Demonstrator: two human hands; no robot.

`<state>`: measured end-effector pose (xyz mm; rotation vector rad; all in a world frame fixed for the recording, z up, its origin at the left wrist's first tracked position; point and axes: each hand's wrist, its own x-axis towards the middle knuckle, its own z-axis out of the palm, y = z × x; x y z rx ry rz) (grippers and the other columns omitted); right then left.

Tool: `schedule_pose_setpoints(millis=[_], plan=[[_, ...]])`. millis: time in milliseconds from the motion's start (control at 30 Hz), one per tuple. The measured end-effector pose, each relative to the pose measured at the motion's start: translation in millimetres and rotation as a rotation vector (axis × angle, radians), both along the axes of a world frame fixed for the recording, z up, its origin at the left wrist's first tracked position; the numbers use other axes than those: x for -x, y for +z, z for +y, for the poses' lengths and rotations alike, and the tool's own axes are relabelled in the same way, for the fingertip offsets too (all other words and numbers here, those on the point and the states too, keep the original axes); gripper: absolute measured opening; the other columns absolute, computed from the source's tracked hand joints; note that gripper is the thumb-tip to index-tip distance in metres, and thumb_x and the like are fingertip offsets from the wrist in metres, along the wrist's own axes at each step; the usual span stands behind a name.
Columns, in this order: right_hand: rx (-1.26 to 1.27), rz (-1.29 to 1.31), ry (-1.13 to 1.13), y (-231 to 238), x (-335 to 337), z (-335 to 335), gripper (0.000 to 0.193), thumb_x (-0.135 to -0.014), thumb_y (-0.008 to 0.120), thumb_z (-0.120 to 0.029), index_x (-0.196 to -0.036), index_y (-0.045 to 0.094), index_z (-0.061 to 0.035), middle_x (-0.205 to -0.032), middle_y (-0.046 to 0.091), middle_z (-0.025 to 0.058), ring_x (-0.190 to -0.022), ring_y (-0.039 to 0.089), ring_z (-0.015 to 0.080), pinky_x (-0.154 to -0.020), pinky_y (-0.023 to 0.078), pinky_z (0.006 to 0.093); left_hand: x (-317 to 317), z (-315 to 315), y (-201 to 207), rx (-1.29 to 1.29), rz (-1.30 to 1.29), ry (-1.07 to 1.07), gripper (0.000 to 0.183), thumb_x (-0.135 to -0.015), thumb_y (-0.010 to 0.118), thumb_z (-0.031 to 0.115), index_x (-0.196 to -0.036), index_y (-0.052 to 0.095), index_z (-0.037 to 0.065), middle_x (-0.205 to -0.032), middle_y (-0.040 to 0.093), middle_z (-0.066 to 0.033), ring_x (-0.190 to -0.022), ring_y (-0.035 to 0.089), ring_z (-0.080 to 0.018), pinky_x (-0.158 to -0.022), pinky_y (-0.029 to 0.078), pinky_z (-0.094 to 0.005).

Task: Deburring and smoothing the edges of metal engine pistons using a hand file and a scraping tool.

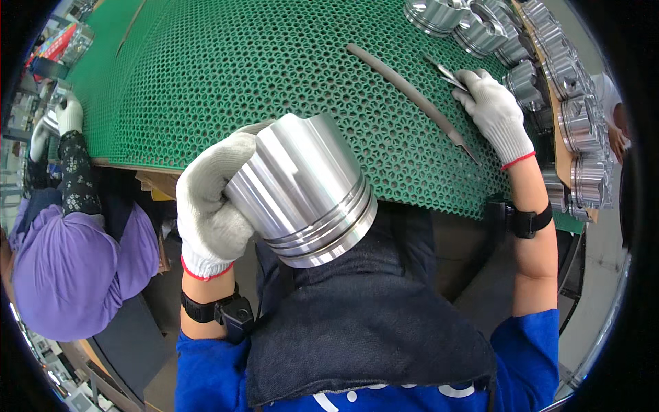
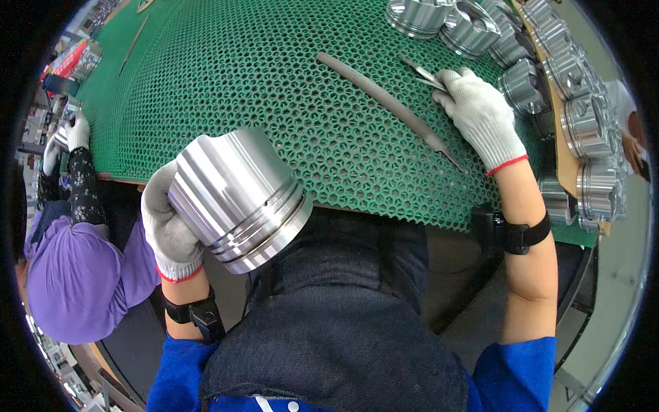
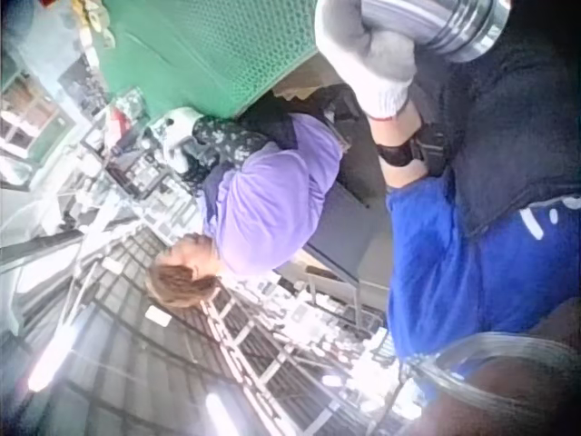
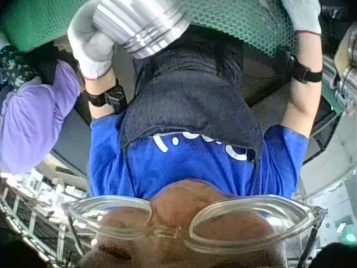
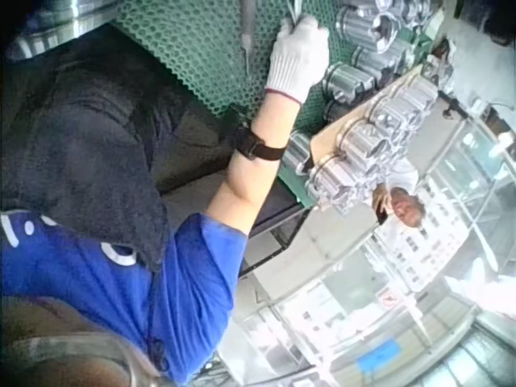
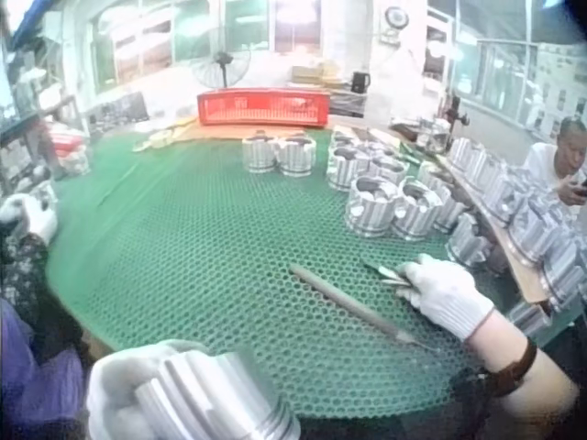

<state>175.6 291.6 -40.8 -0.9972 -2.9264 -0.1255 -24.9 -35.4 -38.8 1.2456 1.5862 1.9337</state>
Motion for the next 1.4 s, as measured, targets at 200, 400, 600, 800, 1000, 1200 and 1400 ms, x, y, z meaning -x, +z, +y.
schedule_pose_setpoints(millis=[200, 400, 600, 800, 1000, 1200, 1400], plan=[[0.174, 0.361, 0.23, 33, -14, -52, 0.024, -0.087, 0.059, -0.002, -0.11, 0.066, -0.0052, -0.098, 0.066, 0.0121, -0.089, 0.066, 0.0284, -0.078, 0.053, 0.0372, 8, -15, -24, -0.172, -0.431, -0.172, 0.04, -0.077, 0.075, 0.006, -0.114, 0.064, -0.005, -0.119, 0.064, -0.0269, -0.109, 0.065, -0.0354, -0.093, 0.054, -0.0455], [0.326, 0.421, 0.544, 27, -38, -127, 0.041, -0.073, 0.07, -0.006, -0.113, 0.068, -0.015, -0.093, 0.068, 0.009, -0.077, 0.07, 0.0268, -0.064, 0.056, 0.035, -1, -14, -39, 0.024, -0.669, -0.105, 0.043, -0.083, 0.071, 0.017, -0.118, 0.062, -0.007, -0.119, 0.062, -0.0323, -0.107, 0.064, -0.0405, -0.089, 0.056, -0.0485], [0.42, 0.446, 0.468, 5, -48, -135, 0.042, -0.075, 0.07, -0.008, -0.116, 0.067, -0.0165, -0.098, 0.066, 0.0086, -0.077, 0.069, 0.0276, -0.064, 0.056, 0.0353, -5, -5, -26, -0.182, -0.67, -0.337, 0.041, -0.086, 0.07, 0.016, -0.119, 0.062, -0.008, -0.121, 0.062, -0.0294, -0.106, 0.065, -0.0382, -0.09, 0.055, -0.0471], [0.394, 0.46, 0.508, 11, -49, -134, 0.044, -0.073, 0.07, -0.008, -0.116, 0.067, -0.016, -0.097, 0.066, 0.0081, -0.076, 0.069, 0.0263, -0.063, 0.056, 0.0349, -13, -8, -19, -0.004, -0.36, -0.092, 0.042, -0.077, 0.077, 0.001, -0.117, 0.063, -0.007, -0.105, 0.071, -0.0177, -0.094, 0.069, -0.0222, -0.083, 0.056, -0.0352], [0.245, 0.412, 0.544, 25, -45, -130, 0.041, -0.073, 0.069, -0.007, -0.112, 0.068, -0.0151, -0.091, 0.066, 0.0066, -0.069, 0.068, 0.0232, -0.057, 0.054, 0.0332, -16, 21, 15, 0.208, 0.032, -0.093, 0.023, -0.078, 0.071, 0.0, -0.1, 0.068, -0.005, -0.093, 0.072, -0.013, -0.083, 0.068, -0.0156, -0.075, 0.054, -0.0289], [0.246, 0.347, 0.607, 43, -32, -132, 0.032, -0.077, 0.066, -0.006, -0.108, 0.068, -0.0121, -0.089, 0.068, 0.0044, -0.072, 0.069, 0.0201, -0.06, 0.055, 0.0309, -23, 27, 25, 0.473, 0.137, -0.062, 0.025, -0.077, 0.059, -0.005, -0.101, 0.067, -0.005, -0.09, 0.071, -0.0118, -0.082, 0.067, -0.0148, -0.071, 0.053, -0.0263], [0.028, 0.477, -0.009, 22, -39, -81, 0.043, -0.09, 0.059, -0.007, -0.133, 0.053, -0.0018, -0.115, 0.062, 0.0177, -0.098, 0.066, 0.0305, -0.082, 0.054, 0.0378, -33, 13, -32, -0.336, -1.451, -0.582, 0.044, -0.101, 0.046, 0.028, -0.138, 0.045, 0.005, -0.136, 0.055, -0.0115, -0.116, 0.059, -0.0271, -0.098, 0.053, -0.0429]])
